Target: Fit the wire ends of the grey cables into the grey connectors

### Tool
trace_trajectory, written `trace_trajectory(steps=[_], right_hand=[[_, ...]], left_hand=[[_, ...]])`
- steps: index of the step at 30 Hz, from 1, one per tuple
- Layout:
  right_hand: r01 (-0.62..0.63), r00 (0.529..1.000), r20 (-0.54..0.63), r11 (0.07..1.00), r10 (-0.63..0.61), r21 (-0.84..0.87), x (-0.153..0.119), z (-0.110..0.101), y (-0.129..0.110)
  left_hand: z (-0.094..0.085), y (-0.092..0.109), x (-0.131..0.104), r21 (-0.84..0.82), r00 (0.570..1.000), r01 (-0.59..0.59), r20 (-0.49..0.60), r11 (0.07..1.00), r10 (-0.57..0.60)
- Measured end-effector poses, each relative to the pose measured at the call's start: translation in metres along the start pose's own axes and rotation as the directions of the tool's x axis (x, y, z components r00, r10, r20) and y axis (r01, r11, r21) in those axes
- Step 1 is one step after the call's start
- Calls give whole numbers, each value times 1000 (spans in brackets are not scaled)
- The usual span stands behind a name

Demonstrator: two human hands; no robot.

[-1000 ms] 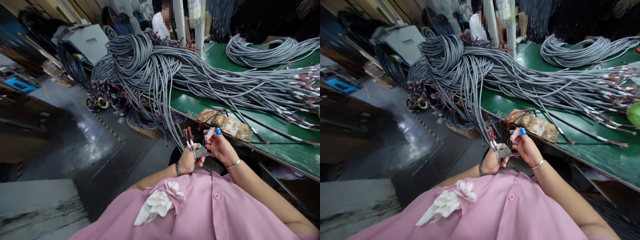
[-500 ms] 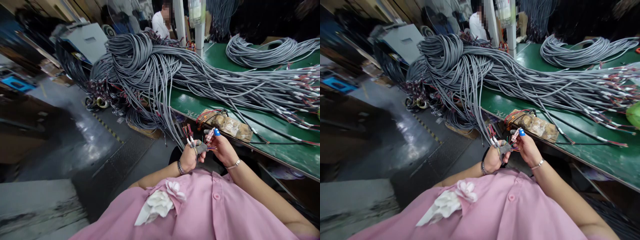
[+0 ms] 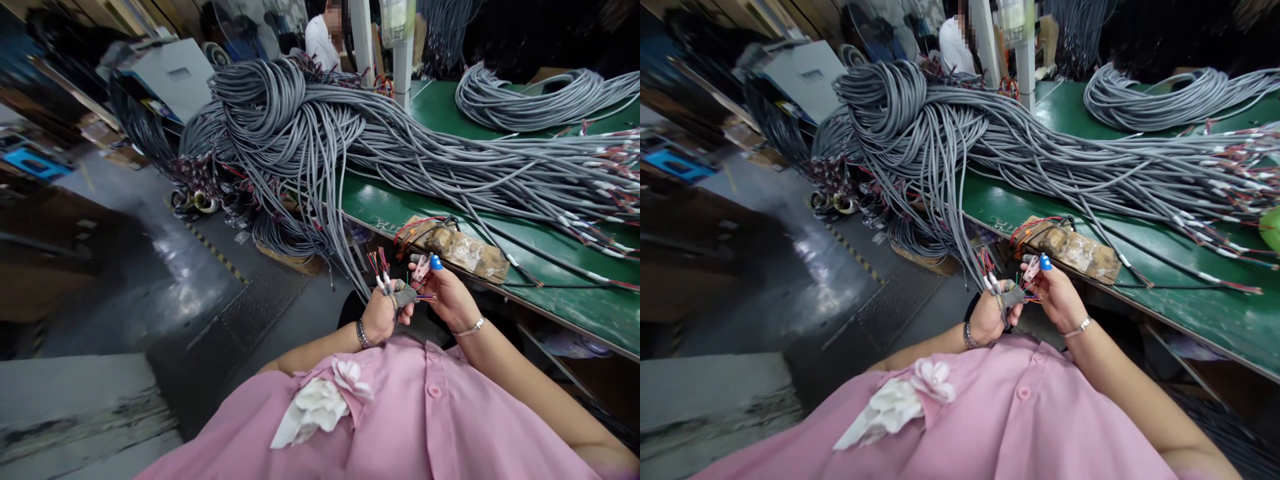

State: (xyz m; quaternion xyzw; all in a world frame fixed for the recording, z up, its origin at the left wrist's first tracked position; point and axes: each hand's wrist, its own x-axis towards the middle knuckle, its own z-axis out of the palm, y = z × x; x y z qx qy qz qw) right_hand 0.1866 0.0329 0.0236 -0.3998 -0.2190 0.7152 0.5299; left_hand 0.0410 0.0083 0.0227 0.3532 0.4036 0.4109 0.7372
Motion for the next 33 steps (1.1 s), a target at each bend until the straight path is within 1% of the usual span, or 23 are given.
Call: trace_trajectory(steps=[5, 8, 12, 15, 17, 21, 24, 29, 33], right_hand=[[4, 1000, 16, 1000, -4, -15, 0, 0, 2], [-7, 1000, 15, 1000, 7, 16, 2, -3, 5], [-46, 996, 85, 995, 38, 90, 4, -9, 5], [-87, 990, 121, 993, 77, 85, 5, -11, 2], [-78, 992, 100, 996, 73, 48, 4, -11, 0], [30, 999, 28, 998, -28, -64, 1, -10, 1], [64, 998, 16, 993, -63, -96, -1, -10, 2], [11, 996, 91, 999, -7, -43, 1, -7, 1], [5, 999, 42, 999, -7, 36, 7, -7, 4]], left_hand=[[2, 0, -1, 9, 1000, 20, -19, 1000, -19], [1, 1, -1, 1, 1000, 12, -11, 1000, -12], [-3, -1, -4, -19, 1000, 15, -14, 1000, -15], [-6, -3, -8, -22, 1000, 5, -26, 1000, -6], [-7, -4, -10, -21, 999, -22, -41, 1000, 21], [-6, -2, -11, 9, 991, -94, -93, 996, 94], [-3, 0, -10, 39, 984, -130, -116, 991, 134], [-1, -3, -6, 66, 979, -152, -123, 986, 160], [-1, -4, -3, 81, 984, -128, -116, 988, 137]])
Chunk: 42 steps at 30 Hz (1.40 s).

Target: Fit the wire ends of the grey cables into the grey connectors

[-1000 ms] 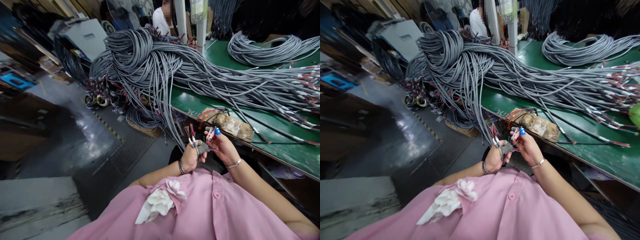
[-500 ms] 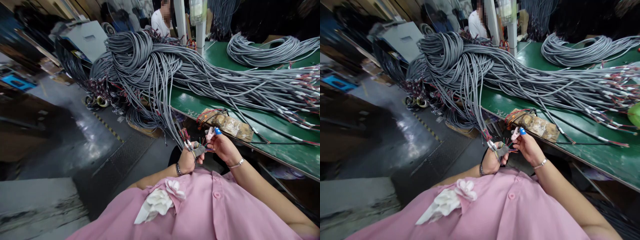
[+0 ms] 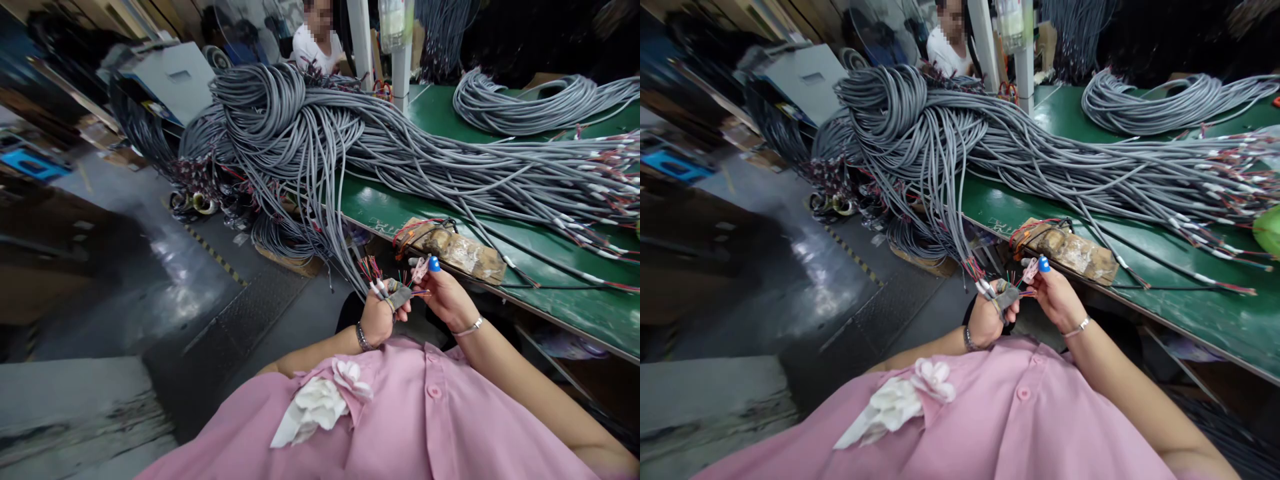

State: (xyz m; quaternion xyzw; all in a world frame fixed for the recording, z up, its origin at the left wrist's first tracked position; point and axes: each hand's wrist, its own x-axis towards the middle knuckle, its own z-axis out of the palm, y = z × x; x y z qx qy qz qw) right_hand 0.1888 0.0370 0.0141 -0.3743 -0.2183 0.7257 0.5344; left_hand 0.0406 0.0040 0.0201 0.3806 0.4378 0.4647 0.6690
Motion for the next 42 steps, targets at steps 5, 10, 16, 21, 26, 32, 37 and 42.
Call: trace_trajectory(steps=[5, 10, 16, 21, 26, 32, 37, 42], right_hand=[[23, 999, -43, 999, -22, 36, 5, -4, 7], [-1, 1000, -27, 999, 2, 51, 2, -3, 9], [-111, 992, 63, 991, 106, 70, -2, -2, 0], [-36, 998, 41, 999, 36, -1, -4, -2, -2], [36, 999, 38, 999, -36, -6, -2, -8, 6], [19, 998, 62, 1000, -20, 7, -1, -5, 5], [73, 997, 30, 997, -73, -5, -1, -8, 8], [210, 977, -16, 974, -212, -89, 2, -13, 15]], left_hand=[[0, -2, 3, -6, 1000, 19, 15, 1000, -19], [0, -3, 2, -17, 999, 51, -5, 999, -51], [-4, 4, -8, -68, 994, 105, 27, 992, -103], [-7, 16, -10, -156, 970, 243, 61, 957, -236], [-8, 20, -6, -249, 934, 351, 158, 902, -320], [-2, 20, -5, -314, 920, 391, 163, 865, -357], [0, 20, -5, -327, 923, 383, 175, 864, -343], [-1, 18, -2, -341, 920, 390, 169, 855, -353]])
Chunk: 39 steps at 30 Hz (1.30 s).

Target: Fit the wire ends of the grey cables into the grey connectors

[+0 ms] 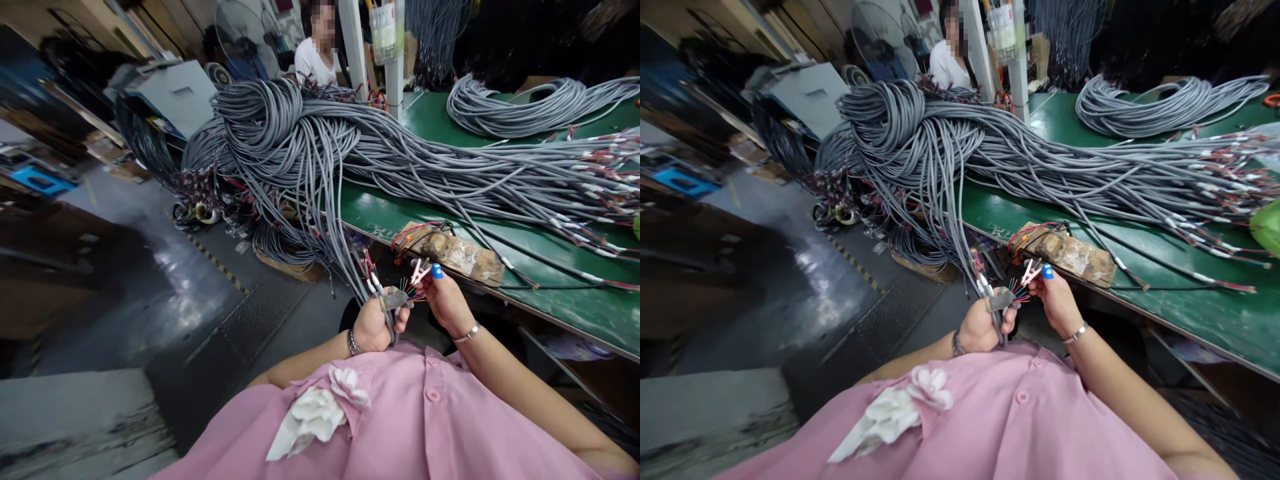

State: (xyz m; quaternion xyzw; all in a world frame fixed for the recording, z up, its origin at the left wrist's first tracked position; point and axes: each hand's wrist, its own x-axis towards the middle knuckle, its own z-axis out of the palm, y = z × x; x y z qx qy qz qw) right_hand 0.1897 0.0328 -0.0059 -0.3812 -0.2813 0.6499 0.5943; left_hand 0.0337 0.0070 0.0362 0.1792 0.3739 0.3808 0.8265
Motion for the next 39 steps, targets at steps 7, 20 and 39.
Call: trace_trajectory(steps=[7, 20, 39], right_hand=[[-189, 982, 46, 973, 185, 132, 8, 6, 0], [-165, 986, 8, 957, 168, 238, 12, 10, 1], [-343, 921, 244, 928, 303, 144, -7, -19, 1]], left_hand=[[0, -9, 4, -1, 997, -67, -25, 998, 67], [-4, -14, 11, -48, 998, -52, -49, 997, 50], [-13, -18, -3, 153, 985, -144, -71, 978, 156]])
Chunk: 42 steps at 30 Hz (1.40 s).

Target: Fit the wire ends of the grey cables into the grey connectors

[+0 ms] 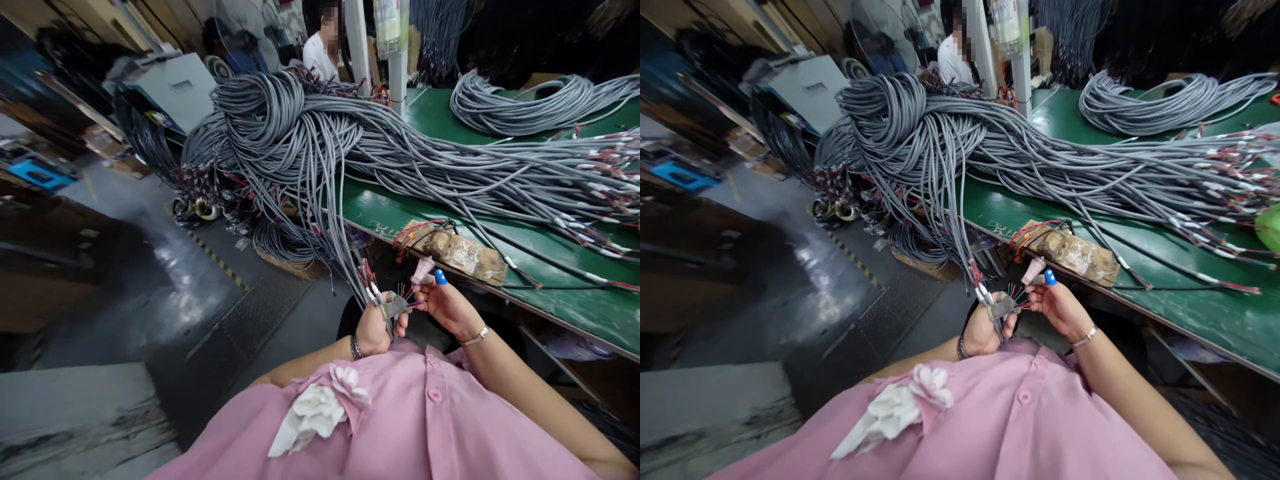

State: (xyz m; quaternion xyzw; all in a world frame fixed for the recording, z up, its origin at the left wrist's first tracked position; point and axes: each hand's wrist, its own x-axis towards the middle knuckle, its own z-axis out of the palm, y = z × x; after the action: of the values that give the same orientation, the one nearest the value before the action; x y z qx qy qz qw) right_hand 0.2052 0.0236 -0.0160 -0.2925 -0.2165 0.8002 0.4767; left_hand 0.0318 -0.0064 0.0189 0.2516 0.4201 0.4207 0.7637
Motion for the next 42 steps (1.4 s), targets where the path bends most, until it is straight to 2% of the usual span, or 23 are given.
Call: trace_trajectory(steps=[5, 10, 14, 18, 20, 22, 26, 29, 31, 34, 36, 39, 42], right_hand=[[-98, 987, 101, 972, 122, -216, -13, -4, -6], [-151, 965, 134, 895, 225, -419, -15, 8, -17], [-79, 978, 111, 808, 176, -584, -13, 20, -22], [6, 976, 152, 683, 154, -730, -16, 28, -19], [46, 972, 182, 639, 149, -768, -20, 29, -17], [82, 979, 179, 624, 95, -778, -23, 27, -17], [117, 993, 105, 658, -57, -744, -33, 16, -21], [43, 999, 29, 750, -32, -660, -40, 9, -15], [36, 998, -13, 781, -56, -624, -43, 9, -4], [103, 974, -96, 777, -206, -621, -43, 14, 12], [133, 963, -110, 786, -247, -603, -41, 18, 16], [114, 982, -63, 819, -179, -563, -36, 23, 12], [65, 997, -6, 825, -83, -562, -30, 25, 7]], left_hand=[[-5, -6, -2, 86, 999, -52, 7, 995, 51], [-10, -14, -3, 198, 996, -79, 48, 977, 71], [-13, -13, -4, 336, 991, -90, 123, 937, 51], [-14, -9, -4, 503, 967, -18, 228, 864, -112], [-14, -8, -2, 550, 955, 15, 239, 835, -174], [-14, -8, 0, 545, 957, 17, 232, 838, -171], [-12, -7, 4, 403, 983, -9, 169, 915, -64], [-9, -8, 6, 313, 993, -39, 119, 949, 1], [-8, -10, 7, 282, 995, -55, 92, 958, 29], [-7, -11, 9, 267, 996, -50, 79, 962, 29], [-6, -9, 9, 276, 993, -17, 119, 961, -17], [-6, -2, 5, 340, 969, 27, 221, 940, -108], [-9, 3, 0, 429, 949, 7, 282, 903, -141]])
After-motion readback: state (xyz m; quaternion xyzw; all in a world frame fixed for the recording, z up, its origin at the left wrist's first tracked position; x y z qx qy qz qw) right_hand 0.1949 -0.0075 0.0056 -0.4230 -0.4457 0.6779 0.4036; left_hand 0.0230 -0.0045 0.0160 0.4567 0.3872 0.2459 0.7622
